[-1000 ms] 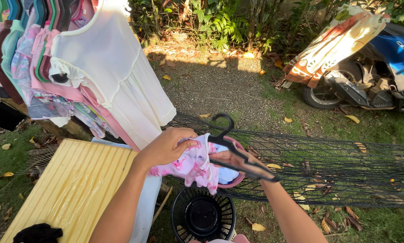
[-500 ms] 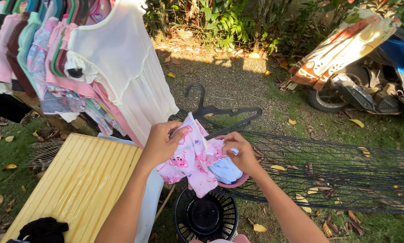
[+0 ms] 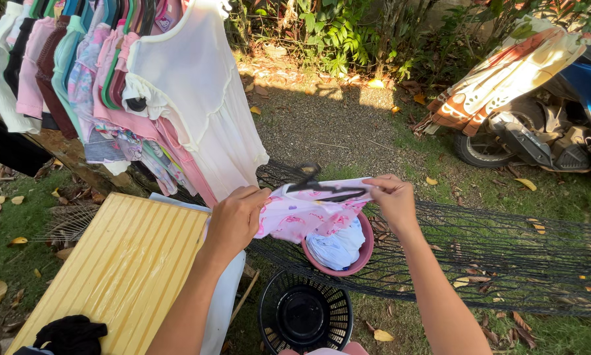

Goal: The person hangs a white top, a pink top, a black top, a pink jacket, and a pink patterned top on hangers and places them on a line by hand.

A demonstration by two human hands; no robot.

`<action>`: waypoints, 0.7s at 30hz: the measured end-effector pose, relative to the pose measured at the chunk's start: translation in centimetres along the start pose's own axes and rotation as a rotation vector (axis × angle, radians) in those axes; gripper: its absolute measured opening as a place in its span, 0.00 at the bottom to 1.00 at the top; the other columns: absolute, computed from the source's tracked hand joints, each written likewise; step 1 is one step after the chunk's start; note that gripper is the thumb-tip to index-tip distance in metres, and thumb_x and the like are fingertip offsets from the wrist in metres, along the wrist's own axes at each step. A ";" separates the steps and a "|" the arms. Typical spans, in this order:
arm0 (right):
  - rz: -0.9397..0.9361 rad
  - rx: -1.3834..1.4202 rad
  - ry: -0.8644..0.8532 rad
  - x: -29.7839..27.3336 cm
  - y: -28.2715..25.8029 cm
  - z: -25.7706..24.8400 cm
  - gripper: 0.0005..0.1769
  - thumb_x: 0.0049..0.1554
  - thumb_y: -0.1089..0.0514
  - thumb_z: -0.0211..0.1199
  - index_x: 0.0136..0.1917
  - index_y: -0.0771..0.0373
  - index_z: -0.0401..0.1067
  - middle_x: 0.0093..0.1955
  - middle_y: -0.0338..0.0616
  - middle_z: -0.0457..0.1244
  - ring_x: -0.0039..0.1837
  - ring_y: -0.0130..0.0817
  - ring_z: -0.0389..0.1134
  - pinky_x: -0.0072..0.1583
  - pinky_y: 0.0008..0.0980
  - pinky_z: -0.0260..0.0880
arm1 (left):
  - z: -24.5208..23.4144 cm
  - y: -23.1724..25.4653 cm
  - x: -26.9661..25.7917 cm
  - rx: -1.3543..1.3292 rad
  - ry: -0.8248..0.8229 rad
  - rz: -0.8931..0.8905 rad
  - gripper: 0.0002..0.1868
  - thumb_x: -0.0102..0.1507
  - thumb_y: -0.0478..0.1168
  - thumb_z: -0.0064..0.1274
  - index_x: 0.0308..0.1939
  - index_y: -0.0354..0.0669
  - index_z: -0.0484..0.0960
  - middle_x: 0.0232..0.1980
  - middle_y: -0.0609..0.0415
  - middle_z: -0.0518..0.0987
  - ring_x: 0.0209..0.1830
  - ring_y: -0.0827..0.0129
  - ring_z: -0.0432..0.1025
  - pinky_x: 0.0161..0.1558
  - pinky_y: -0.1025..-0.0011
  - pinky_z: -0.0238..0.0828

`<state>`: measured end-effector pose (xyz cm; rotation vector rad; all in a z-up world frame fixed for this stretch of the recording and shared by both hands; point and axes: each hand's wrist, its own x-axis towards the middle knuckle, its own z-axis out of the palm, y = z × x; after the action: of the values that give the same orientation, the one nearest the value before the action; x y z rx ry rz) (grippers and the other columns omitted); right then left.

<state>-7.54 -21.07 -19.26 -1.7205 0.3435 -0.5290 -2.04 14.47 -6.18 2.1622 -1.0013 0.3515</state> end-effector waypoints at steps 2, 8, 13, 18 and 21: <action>0.000 0.048 -0.009 -0.1 -1.3 -0.3 0.16 0.50 0.74 0.59 0.48 0.65 0.82 0.48 0.37 0.66 0.41 0.22 0.65 0.45 0.22 0.69 | 0.1 -0.1 -0.1 0.054 0.016 0.048 0.12 0.62 0.29 0.49 0.48 0.38 0.84 0.40 0.48 0.81 0.42 0.51 0.76 0.40 0.56 0.73; -0.221 -0.407 0.105 -1.9 -6.6 1.6 0.22 0.49 0.73 0.61 0.56 0.67 0.81 0.46 0.45 0.64 0.40 0.32 0.63 0.43 0.31 0.64 | 1.5 0.6 0.1 0.074 0.036 0.005 0.11 0.62 0.30 0.51 0.47 0.36 0.83 0.39 0.47 0.80 0.43 0.51 0.76 0.39 0.55 0.73; -0.600 -0.528 0.040 -5.2 -10.4 5.4 0.22 0.46 0.74 0.58 0.56 0.78 0.72 0.51 0.57 0.57 0.50 0.49 0.62 0.52 0.42 0.68 | 4.2 1.7 0.0 -0.018 0.009 0.002 0.09 0.63 0.32 0.53 0.45 0.38 0.85 0.38 0.46 0.81 0.40 0.51 0.77 0.39 0.56 0.74; -0.582 -0.567 -0.115 -9.8 -12.4 6.9 0.11 0.52 0.72 0.61 0.50 0.75 0.70 0.59 0.63 0.58 0.55 0.51 0.66 0.58 0.45 0.68 | 4.7 2.2 0.2 -0.046 0.142 -0.004 0.09 0.63 0.31 0.53 0.46 0.32 0.83 0.39 0.44 0.81 0.40 0.49 0.77 0.38 0.56 0.73; -0.544 -0.499 -0.261 -10.1 -13.2 5.7 0.06 0.55 0.66 0.65 0.48 0.67 0.75 0.64 0.57 0.63 0.61 0.47 0.70 0.61 0.42 0.70 | 3.8 1.8 0.2 -0.127 0.148 -0.073 0.09 0.64 0.29 0.52 0.47 0.31 0.82 0.39 0.43 0.81 0.38 0.49 0.78 0.38 0.59 0.74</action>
<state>-13.93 -8.36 -8.91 -2.3563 -0.2128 -0.6304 -3.49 10.86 -7.84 2.0210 -0.8368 0.3962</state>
